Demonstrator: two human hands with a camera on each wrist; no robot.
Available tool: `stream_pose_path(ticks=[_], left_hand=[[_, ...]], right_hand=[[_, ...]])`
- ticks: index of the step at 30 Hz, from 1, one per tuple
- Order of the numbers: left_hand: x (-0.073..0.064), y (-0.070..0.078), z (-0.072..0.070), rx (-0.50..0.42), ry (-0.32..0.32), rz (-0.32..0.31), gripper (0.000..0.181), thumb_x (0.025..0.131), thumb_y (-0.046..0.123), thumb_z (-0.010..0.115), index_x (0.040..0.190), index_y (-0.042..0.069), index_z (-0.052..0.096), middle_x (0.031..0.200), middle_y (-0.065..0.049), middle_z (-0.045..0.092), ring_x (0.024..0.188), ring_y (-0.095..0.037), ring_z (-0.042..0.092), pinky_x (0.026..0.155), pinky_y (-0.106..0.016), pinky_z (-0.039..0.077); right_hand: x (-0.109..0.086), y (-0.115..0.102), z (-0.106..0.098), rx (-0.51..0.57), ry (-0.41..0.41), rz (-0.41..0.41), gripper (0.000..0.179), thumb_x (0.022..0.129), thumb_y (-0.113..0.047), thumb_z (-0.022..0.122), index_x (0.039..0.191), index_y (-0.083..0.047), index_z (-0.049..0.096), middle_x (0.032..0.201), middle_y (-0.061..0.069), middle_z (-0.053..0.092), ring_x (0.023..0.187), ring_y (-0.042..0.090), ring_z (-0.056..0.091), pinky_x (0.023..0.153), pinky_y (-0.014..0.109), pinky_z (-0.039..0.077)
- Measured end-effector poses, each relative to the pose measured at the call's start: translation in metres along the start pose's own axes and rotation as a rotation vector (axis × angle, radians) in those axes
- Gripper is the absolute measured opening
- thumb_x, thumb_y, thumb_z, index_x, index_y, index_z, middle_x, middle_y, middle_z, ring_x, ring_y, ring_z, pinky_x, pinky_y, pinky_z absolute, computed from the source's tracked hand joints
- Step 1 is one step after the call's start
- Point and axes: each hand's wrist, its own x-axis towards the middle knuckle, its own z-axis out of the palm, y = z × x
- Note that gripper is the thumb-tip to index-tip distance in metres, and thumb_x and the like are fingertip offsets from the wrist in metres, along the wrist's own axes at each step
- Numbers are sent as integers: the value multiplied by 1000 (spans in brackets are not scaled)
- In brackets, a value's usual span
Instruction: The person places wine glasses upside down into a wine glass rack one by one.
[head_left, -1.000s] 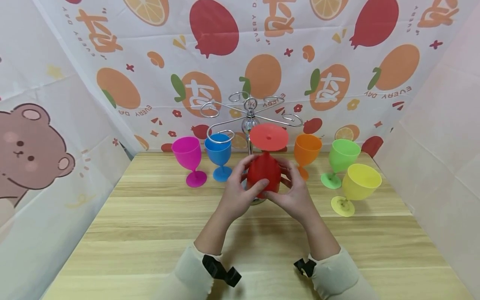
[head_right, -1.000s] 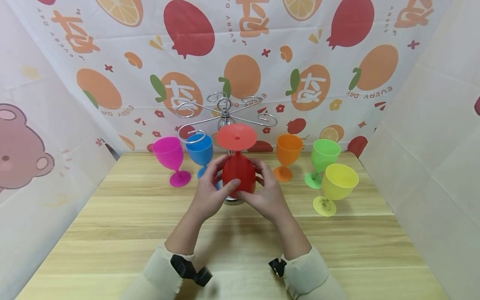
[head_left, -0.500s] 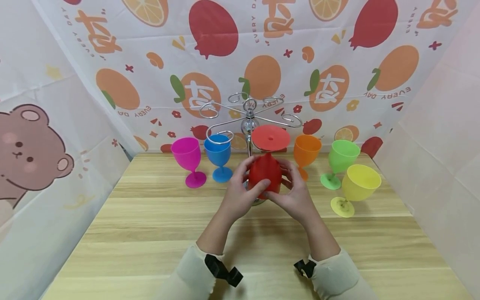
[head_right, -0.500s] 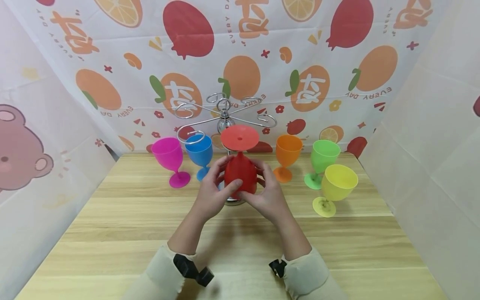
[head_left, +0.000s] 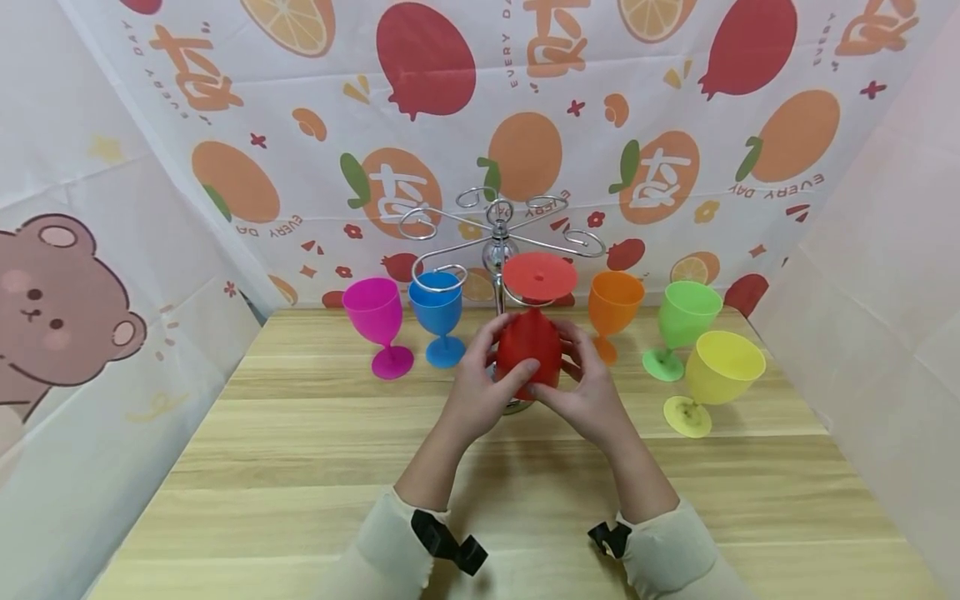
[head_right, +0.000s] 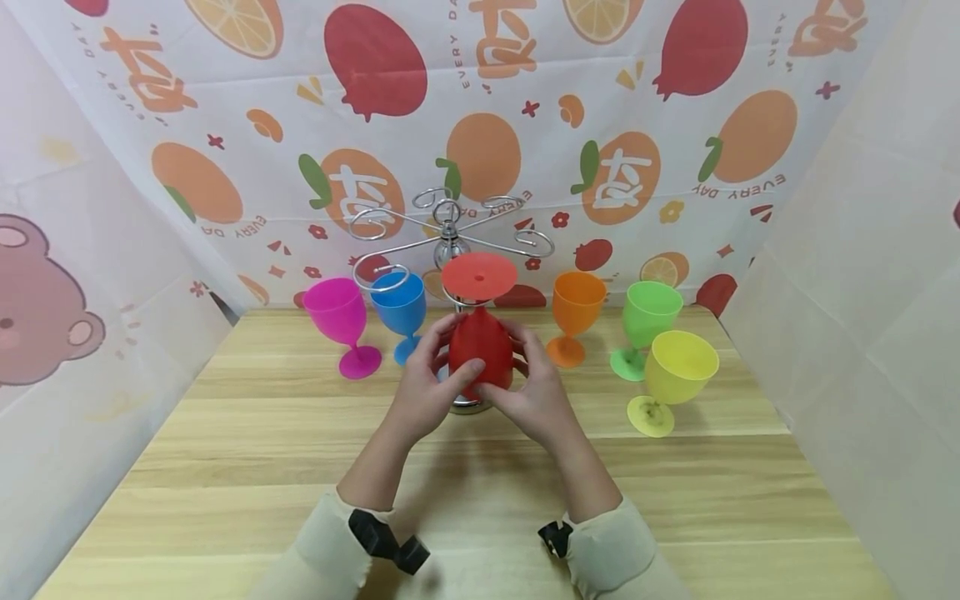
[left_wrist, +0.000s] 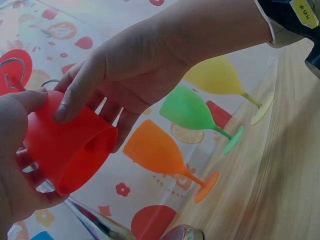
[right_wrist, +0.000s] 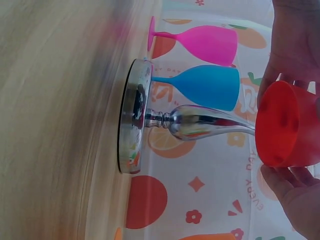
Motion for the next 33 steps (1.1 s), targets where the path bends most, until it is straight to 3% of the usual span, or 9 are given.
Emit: stream_pose_path(ticks=[8,11,19,24,33], left_hand=[[1,-1,0,12,7,7,72,88,29,74,149,27,36,145,7,45,130,-23,46,91,-46,56],[2,-2,0,20,2,17,71,89,29,73,149,26,36,146,5,45,131,-24,46,91,-46,56],[4,-6,-2,45,4,64,68,91,31,71,149,30,36,145,4,46,131,-22,45,92,-47,55],[4,-7,-3,48,8,60,68,91,33,70,150,32,35,146,6,45,131,-21,46,90,-48,56],[5,-8,-3,72,-3,73,68,92,33,68,151,30,34,146,5,45,132,-21,45,91,-47,56]], right_hand=[[4,20,-1,-8,4,-38,83,79,-9,82,147,-23,36,145,-4,46,130,24,48,103,52,47],[5,22,-1,-16,6,-33,83,79,-10,82,147,-23,36,145,-4,45,130,25,48,103,52,47],[5,4,0,-49,-7,31,85,80,-6,81,149,-13,33,147,4,44,132,28,46,105,51,46],[5,-6,0,-74,-18,39,85,80,-7,80,150,-9,32,148,9,43,132,33,45,104,52,47],[9,22,0,-87,0,20,90,78,-14,84,151,-22,32,148,-2,43,132,26,45,101,49,50]])
